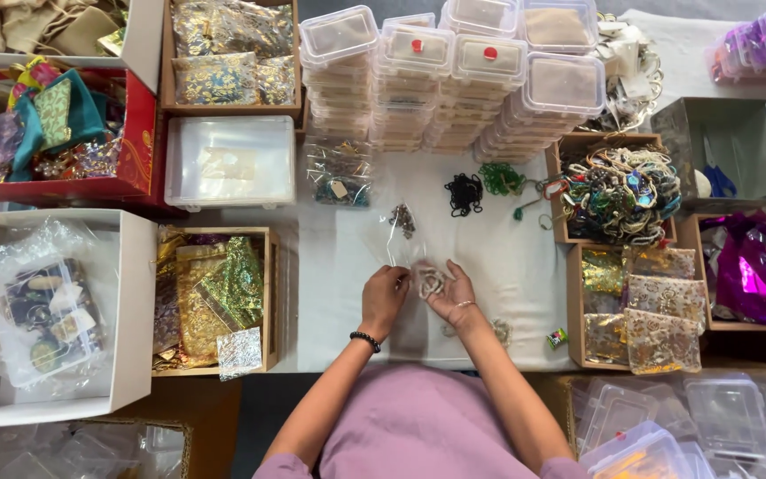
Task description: The person sorts and packs various jewelry components including metal findings, beads, and decorative pouches into small plastic bags.
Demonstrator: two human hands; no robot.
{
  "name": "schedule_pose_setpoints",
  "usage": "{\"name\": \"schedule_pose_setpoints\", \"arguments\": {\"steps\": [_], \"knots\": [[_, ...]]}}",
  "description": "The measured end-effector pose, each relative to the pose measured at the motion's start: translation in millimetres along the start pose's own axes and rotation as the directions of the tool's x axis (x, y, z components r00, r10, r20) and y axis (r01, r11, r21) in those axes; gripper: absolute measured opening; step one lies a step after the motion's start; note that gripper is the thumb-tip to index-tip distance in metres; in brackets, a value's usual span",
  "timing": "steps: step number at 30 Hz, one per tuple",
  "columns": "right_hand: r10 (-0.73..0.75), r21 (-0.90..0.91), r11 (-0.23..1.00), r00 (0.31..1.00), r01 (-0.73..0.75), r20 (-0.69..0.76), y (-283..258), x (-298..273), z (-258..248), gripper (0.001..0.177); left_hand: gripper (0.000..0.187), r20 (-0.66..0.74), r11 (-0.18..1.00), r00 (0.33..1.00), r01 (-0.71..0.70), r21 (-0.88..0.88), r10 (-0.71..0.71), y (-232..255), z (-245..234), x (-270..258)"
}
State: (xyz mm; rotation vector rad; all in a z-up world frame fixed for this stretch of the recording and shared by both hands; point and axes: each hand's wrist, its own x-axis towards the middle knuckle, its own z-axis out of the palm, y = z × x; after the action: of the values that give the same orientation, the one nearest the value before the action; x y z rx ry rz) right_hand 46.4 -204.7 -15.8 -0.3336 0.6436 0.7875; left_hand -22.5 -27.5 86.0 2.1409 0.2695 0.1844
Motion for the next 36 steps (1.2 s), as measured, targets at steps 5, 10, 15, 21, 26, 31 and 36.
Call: {"name": "schedule_pose_setpoints", "arguments": {"steps": [5, 10, 15, 21, 26, 31, 36], "knots": [[-0.049, 0.013, 0.999, 0.988, 0.051, -0.147, 0, -12, 5, 0.054, 0.010, -0.037, 0.999, 0.998, -0.045, -0.019, 0.045, -1, -2, 1], [0.025, -0.269, 0.962, 0.995, -0.049, -0.092, -1, -33, 13, 0.051, 0.010, -0.034, 0.999, 0.998, -0.049, -0.023, 0.048, -4, -1, 5], [0.077, -0.338, 0.935, 0.992, -0.106, -0.098, 3, -27, 5, 0.052, 0.012, -0.027, 0.995, 0.995, -0.100, -0.002, 0.100, -13, 3, -1], [0.047, -0.338, 0.937, 0.991, -0.087, -0.127, -6, -22, 11, 0.053, 0.009, -0.029, 0.978, 0.981, -0.187, 0.087, 0.190, -25, 6, -3], [-0.157, -0.576, 0.818, 0.956, -0.015, -0.249, -11, -23, 12, 0.045, 0.008, -0.019, 0.969, 0.976, -0.214, 0.119, 0.218, -26, 6, -2], [-0.178, -0.560, 0.828, 0.965, 0.042, -0.191, -4, -13, 19, 0.043, 0.008, -0.007, 0.971, 0.977, -0.212, 0.108, 0.214, -23, 8, -3], [-0.194, -0.193, 0.968, 0.967, 0.161, -0.163, 0, -6, 17, 0.046, 0.010, -0.021, 0.986, 0.987, -0.158, 0.051, 0.159, -9, -3, -4]]}}
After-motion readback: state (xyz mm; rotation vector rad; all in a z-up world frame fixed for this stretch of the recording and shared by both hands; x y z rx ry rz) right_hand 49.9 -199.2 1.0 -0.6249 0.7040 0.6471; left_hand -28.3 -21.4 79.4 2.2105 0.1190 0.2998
